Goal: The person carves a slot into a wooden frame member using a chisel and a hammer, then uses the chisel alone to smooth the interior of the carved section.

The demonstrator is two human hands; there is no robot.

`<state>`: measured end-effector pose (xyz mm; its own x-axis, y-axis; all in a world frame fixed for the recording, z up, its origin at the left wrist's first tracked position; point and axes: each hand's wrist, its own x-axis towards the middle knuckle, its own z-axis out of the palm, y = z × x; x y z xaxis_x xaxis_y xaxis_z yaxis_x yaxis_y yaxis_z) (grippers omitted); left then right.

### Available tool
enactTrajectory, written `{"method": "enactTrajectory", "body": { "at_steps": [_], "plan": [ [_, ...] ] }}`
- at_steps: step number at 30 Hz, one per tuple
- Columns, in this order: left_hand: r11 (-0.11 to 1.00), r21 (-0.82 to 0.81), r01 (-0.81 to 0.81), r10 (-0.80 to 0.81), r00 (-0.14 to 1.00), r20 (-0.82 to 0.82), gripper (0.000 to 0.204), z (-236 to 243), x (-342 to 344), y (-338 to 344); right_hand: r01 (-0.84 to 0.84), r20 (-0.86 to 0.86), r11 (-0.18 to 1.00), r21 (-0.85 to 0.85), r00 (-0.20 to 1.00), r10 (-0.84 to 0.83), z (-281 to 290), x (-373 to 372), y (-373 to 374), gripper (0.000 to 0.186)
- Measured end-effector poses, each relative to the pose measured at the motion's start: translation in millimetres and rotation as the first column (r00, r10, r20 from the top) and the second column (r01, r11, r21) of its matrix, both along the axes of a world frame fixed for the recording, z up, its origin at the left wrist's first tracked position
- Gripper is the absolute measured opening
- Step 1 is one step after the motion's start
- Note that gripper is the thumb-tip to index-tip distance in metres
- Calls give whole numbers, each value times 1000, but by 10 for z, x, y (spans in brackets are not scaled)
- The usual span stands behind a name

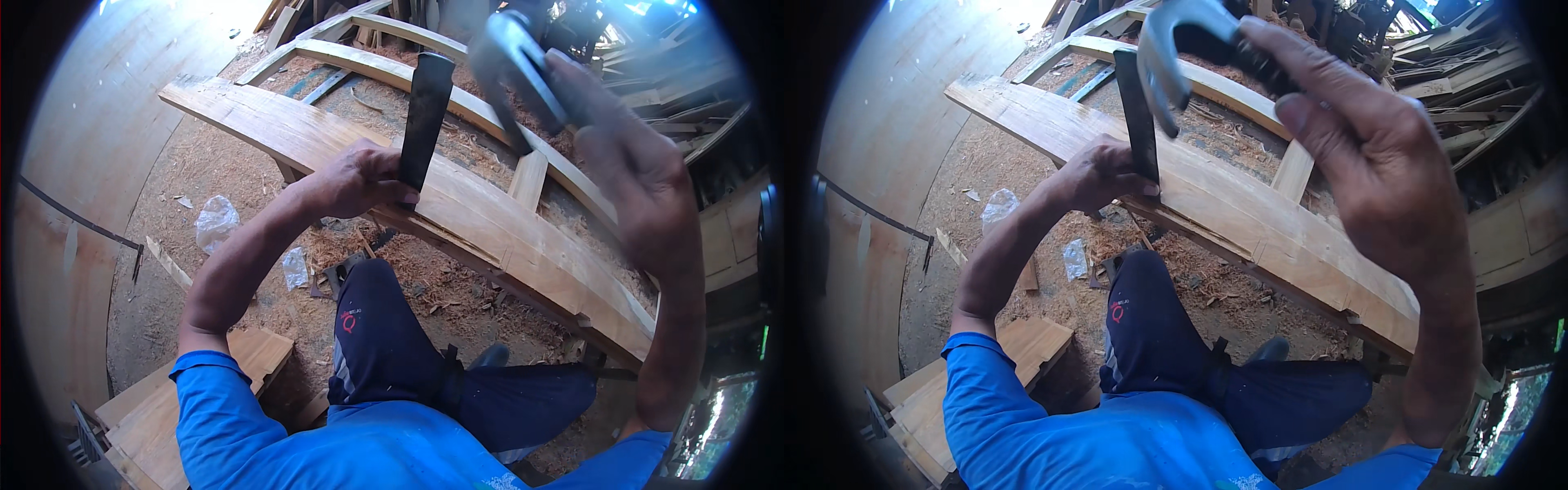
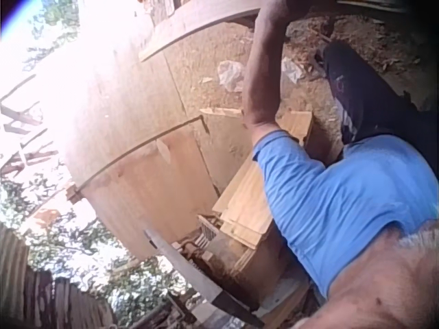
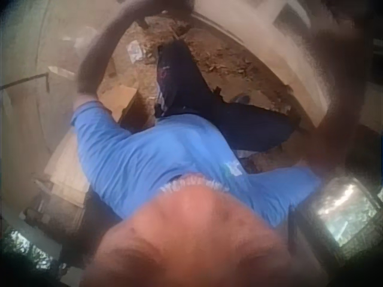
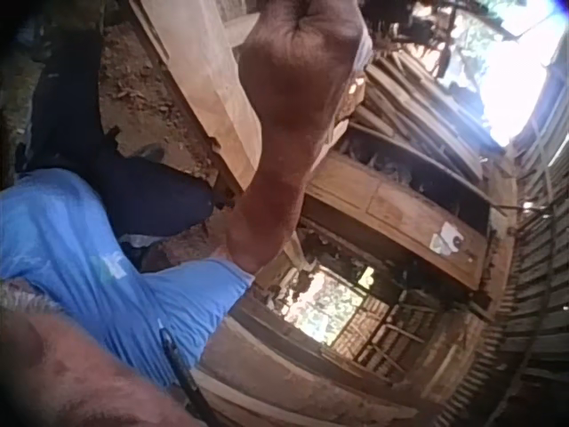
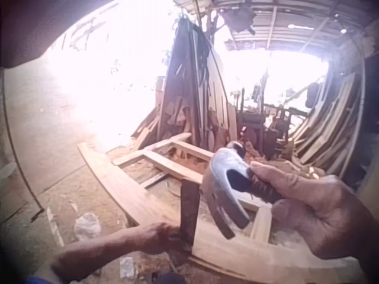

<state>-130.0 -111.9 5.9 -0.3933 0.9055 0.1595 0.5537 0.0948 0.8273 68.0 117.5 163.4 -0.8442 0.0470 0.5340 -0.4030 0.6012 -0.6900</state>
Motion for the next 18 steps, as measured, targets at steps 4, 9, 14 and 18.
{"method": "enactTrajectory", "body": {
  "at_steps": [4,9,14,18],
  "plan": [
    [1000,-11,-5,6,999,38,16,4,26,-3,-368,253,913,-179,879,404,285,-9,292,35],
    [1000,8,27,-26,997,-73,16,-13,8,27,40,-59,979,198,998,-29,62,-110,-247,40],
    [999,-4,52,-52,989,-139,15,-29,5,62,140,-70,827,544,990,-121,-45,-122,-240,37],
    [987,120,105,-81,979,-188,13,-137,1,19,164,-78,940,300,986,-147,25,46,-278,26]
  ]
}}
